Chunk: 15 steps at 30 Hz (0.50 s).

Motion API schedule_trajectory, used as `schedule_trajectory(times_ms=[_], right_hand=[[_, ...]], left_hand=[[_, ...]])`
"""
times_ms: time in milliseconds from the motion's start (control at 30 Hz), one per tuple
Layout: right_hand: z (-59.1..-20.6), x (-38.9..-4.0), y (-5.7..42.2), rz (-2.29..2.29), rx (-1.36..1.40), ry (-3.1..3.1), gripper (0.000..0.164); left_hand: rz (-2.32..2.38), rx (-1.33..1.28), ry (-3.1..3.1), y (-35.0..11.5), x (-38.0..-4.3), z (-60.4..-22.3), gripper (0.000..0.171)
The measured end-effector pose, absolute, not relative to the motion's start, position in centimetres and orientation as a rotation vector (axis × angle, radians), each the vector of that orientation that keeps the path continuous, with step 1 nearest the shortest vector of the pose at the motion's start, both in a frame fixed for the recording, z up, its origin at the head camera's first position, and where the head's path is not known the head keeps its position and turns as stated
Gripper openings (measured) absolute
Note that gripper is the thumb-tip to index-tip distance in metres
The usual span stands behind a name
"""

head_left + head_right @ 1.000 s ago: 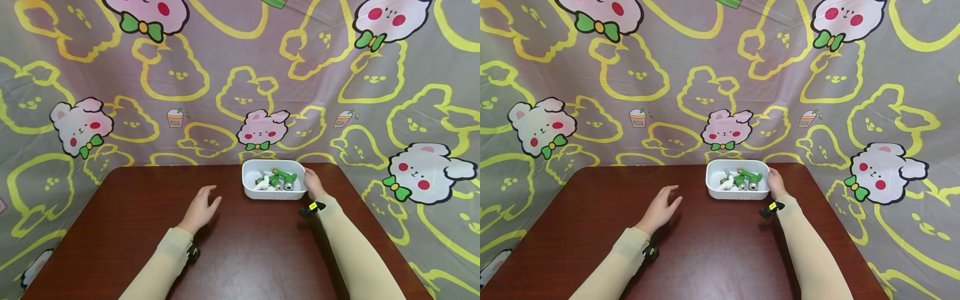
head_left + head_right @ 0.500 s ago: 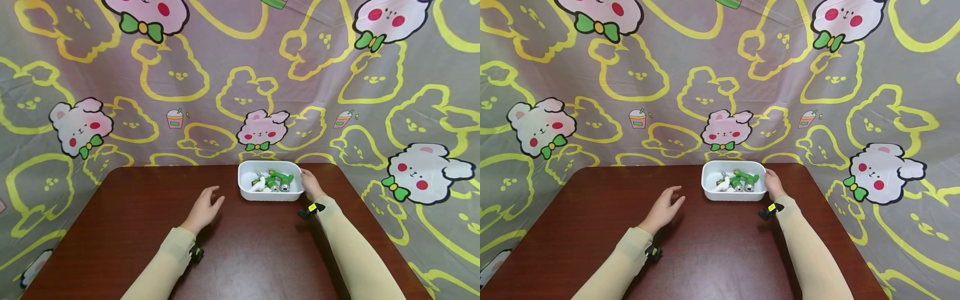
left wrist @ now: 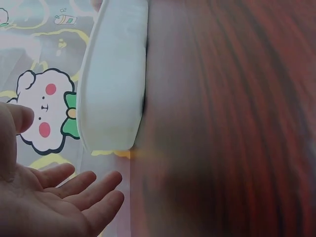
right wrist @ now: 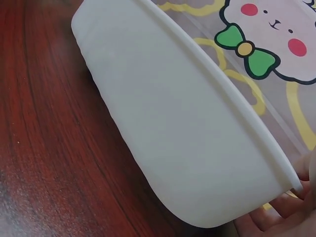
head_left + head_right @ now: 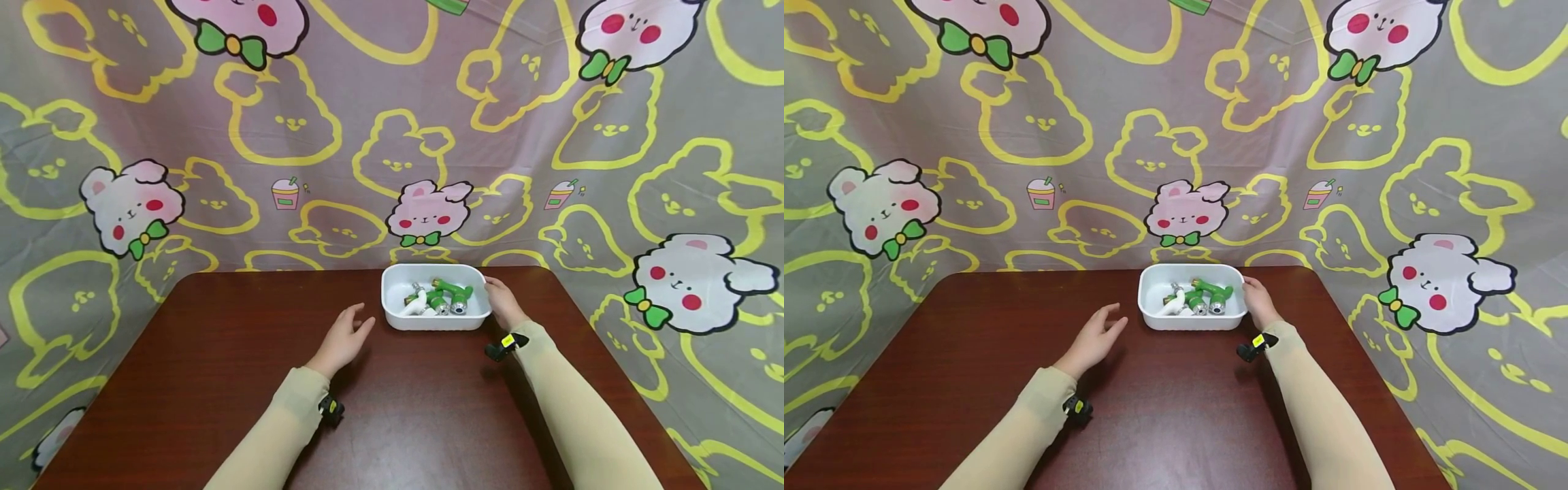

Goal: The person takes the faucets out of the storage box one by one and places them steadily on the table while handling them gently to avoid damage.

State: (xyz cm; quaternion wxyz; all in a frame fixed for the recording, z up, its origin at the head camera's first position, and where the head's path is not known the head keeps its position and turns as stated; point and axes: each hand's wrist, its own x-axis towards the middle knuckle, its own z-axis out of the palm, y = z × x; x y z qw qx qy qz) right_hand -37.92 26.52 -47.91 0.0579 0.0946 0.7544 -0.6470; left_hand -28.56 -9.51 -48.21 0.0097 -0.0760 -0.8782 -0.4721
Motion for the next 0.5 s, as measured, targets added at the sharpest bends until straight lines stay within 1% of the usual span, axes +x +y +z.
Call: schedule_trajectory(times_ms=[500], right_hand=[[-47.7,-37.4,25.6,-1.921,0.335,2.287,0.053]], left_hand=[[-1.615,-0.202,-2.711,-8.0,-29.0,-47.8,0.061]])
